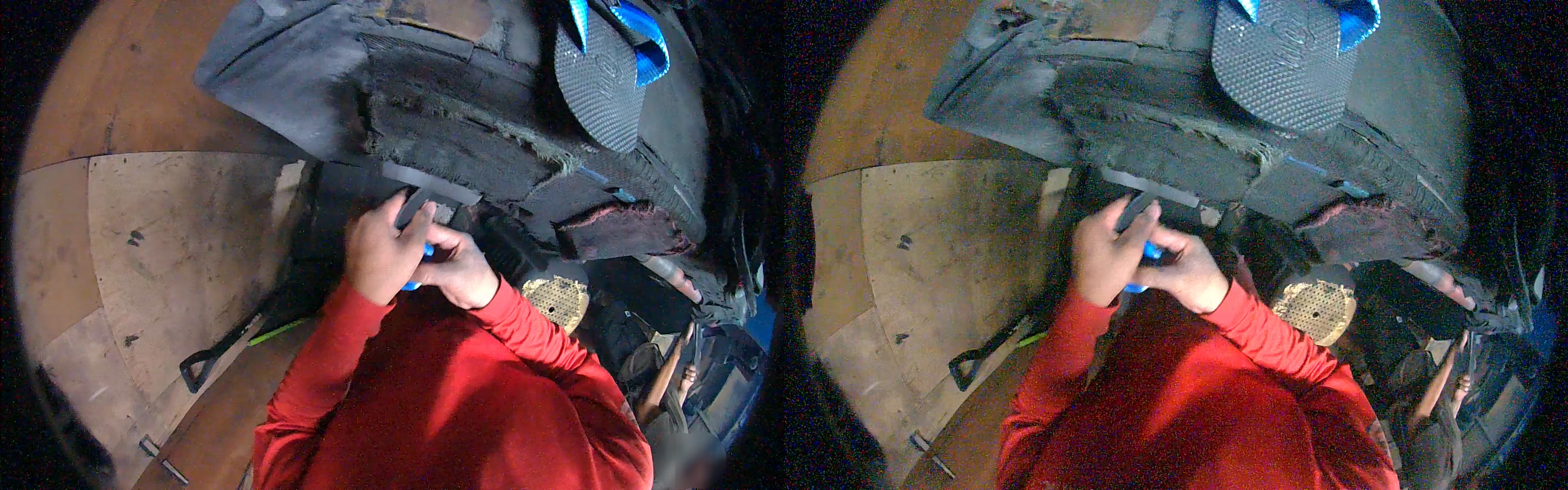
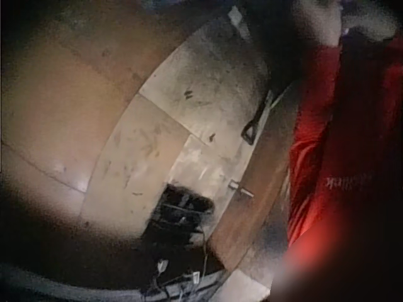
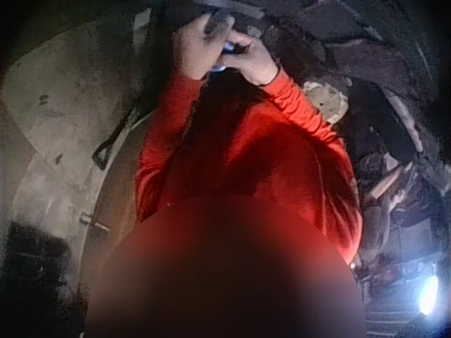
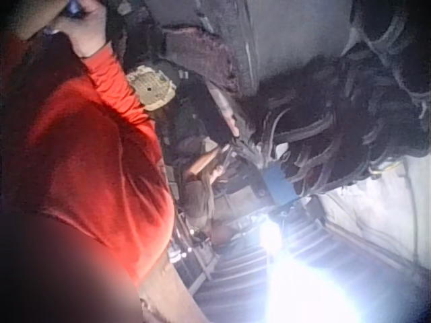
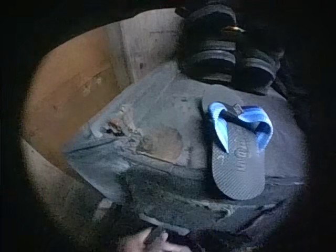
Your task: The person repeatedly picks up a flip-flop sole and a blue strap, threads the strap through the sole, and secures it by hand. The person handles multiple flip-flops one at a time, placing each completed unit on a nearby surface.
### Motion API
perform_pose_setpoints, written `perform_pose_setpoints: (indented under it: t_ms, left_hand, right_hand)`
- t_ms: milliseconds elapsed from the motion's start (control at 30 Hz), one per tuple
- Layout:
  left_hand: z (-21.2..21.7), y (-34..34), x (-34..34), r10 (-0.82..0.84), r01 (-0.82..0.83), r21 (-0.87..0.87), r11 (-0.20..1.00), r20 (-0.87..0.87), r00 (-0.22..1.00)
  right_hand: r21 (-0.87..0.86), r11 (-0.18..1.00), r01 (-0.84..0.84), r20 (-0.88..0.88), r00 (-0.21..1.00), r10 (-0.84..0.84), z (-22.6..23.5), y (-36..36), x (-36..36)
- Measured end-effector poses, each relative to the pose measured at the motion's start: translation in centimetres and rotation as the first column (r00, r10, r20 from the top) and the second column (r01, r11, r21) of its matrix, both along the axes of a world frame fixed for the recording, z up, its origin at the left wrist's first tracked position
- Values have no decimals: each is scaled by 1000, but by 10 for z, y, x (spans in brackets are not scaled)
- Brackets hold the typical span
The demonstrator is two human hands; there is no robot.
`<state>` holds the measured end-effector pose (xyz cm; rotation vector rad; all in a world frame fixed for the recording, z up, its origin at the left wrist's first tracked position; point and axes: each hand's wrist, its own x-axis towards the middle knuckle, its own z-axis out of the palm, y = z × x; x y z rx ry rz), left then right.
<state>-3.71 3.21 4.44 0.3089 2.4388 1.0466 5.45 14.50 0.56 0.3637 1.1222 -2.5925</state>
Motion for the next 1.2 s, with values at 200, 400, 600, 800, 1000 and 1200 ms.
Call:
perform_pose_setpoints:
  t_ms: [200,400,600,800,1000,1200]
  left_hand:
    - [-45,16,4,67,-84,317,945,63,996]
    - [-54,-3,36,88,-347,784,515,354,931]
    - [-49,-12,33,-43,-354,819,452,417,908]
    - [-34,-23,34,-26,-194,764,615,266,964]
    - [-21,-18,28,120,-8,523,852,-181,976]
    - [-10,-16,19,30,102,267,958,-448,893]
  right_hand:
    - [445,895,36,-30,999,-25,-15,17,-5]
    - [980,168,107,-138,973,185,9,8,11]
    - [955,-167,245,-195,944,265,26,-1,12]
    - [849,-326,415,-317,895,314,15,-4,18]
    - [843,-267,467,-415,881,227,-9,-11,7]
    - [876,-104,470,-453,878,157,-15,-17,5]
